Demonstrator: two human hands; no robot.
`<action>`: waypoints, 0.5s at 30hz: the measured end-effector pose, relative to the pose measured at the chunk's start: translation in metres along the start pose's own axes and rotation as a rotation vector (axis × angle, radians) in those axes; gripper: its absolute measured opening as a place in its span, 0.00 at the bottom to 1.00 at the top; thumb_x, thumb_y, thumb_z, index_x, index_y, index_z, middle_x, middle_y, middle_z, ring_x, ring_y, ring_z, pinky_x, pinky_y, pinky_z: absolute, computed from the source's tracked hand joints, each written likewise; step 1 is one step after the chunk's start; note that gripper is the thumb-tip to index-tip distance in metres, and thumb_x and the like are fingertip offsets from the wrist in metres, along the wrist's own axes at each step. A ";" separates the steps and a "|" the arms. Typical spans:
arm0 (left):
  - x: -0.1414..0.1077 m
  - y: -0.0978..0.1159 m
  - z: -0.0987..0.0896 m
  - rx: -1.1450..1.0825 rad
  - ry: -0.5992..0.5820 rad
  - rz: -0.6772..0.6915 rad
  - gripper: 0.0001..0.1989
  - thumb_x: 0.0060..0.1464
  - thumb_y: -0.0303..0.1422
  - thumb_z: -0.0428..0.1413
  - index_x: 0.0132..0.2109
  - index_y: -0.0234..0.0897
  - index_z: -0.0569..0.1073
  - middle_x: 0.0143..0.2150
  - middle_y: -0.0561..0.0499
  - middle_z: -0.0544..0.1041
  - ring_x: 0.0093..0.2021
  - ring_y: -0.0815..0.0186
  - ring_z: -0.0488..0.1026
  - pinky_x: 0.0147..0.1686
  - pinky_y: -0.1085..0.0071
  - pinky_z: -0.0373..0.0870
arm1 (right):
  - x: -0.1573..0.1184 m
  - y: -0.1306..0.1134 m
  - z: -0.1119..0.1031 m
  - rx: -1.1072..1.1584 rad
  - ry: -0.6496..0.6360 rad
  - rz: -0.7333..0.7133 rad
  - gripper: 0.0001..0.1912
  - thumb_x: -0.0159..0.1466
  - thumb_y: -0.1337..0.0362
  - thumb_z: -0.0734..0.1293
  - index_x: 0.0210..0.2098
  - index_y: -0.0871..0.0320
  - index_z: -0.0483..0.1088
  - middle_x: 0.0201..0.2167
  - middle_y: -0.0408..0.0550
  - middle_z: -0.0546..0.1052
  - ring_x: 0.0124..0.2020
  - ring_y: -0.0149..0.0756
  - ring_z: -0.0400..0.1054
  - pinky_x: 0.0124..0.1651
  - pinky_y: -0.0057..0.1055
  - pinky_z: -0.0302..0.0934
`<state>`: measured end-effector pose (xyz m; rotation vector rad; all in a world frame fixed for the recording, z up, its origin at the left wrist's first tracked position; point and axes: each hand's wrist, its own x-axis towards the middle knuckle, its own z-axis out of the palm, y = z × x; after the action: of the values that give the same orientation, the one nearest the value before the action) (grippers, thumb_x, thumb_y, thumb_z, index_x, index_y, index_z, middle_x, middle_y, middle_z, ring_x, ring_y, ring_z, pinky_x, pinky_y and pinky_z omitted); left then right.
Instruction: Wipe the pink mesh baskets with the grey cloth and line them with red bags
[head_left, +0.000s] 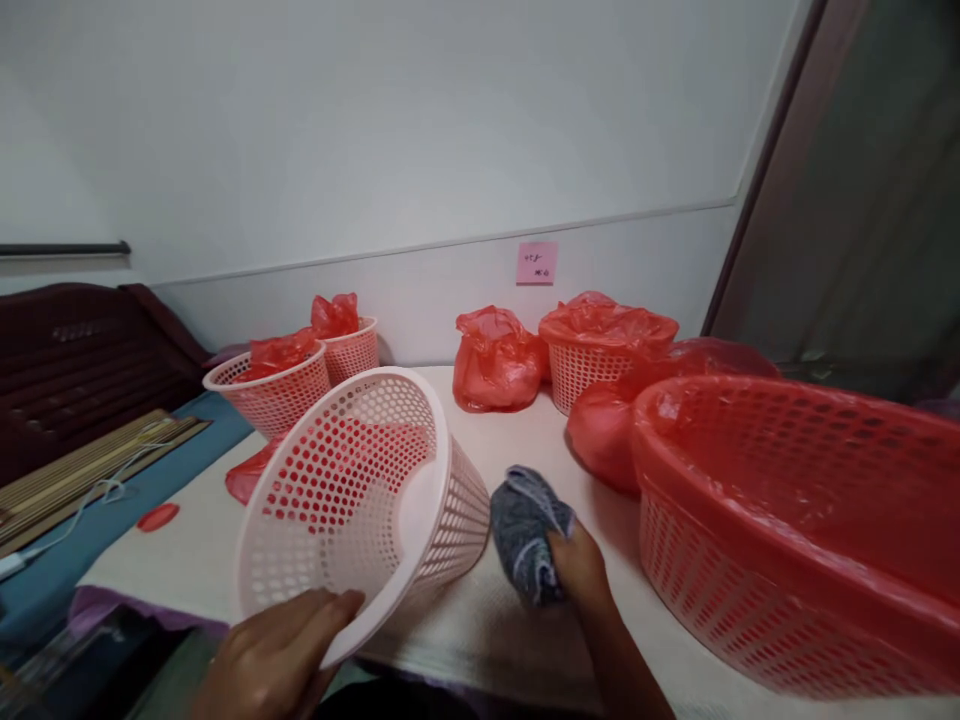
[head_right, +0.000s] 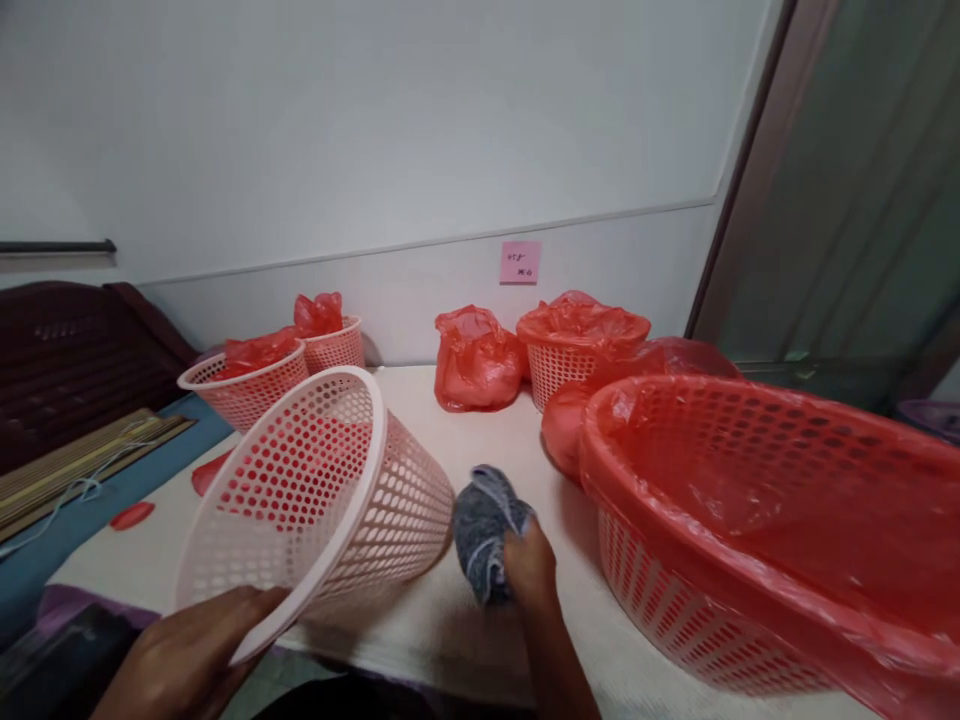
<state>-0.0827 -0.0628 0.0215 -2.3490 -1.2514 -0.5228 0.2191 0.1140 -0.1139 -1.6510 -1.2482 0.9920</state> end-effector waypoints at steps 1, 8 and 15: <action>0.002 0.000 0.001 0.003 0.003 -0.014 0.15 0.57 0.27 0.50 0.52 0.37 0.67 0.39 0.48 0.80 0.38 0.66 0.79 0.37 0.76 0.74 | 0.003 0.002 -0.004 -0.043 0.023 0.021 0.19 0.53 0.60 0.59 0.41 0.58 0.71 0.41 0.55 0.78 0.47 0.47 0.70 0.48 0.36 0.59; 0.046 0.029 0.016 -0.057 -0.045 -0.180 0.19 0.50 0.20 0.49 0.50 0.37 0.66 0.36 0.47 0.77 0.35 0.62 0.77 0.32 0.68 0.75 | -0.005 0.023 -0.009 -0.325 0.049 0.126 0.24 0.58 0.48 0.56 0.36 0.63 0.69 0.34 0.65 0.76 0.41 0.56 0.72 0.42 0.40 0.61; 0.075 0.053 0.031 -0.004 -0.134 -0.102 0.06 0.50 0.31 0.58 0.32 0.40 0.66 0.28 0.55 0.74 0.25 0.61 0.74 0.19 0.66 0.70 | -0.024 0.036 0.005 -0.415 0.242 0.145 0.36 0.62 0.44 0.48 0.57 0.68 0.56 0.48 0.72 0.71 0.47 0.60 0.69 0.45 0.46 0.61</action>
<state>0.0055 -0.0216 0.0238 -2.3663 -1.4374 -0.4058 0.2219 0.0852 -0.1462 -2.1364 -1.2373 0.6148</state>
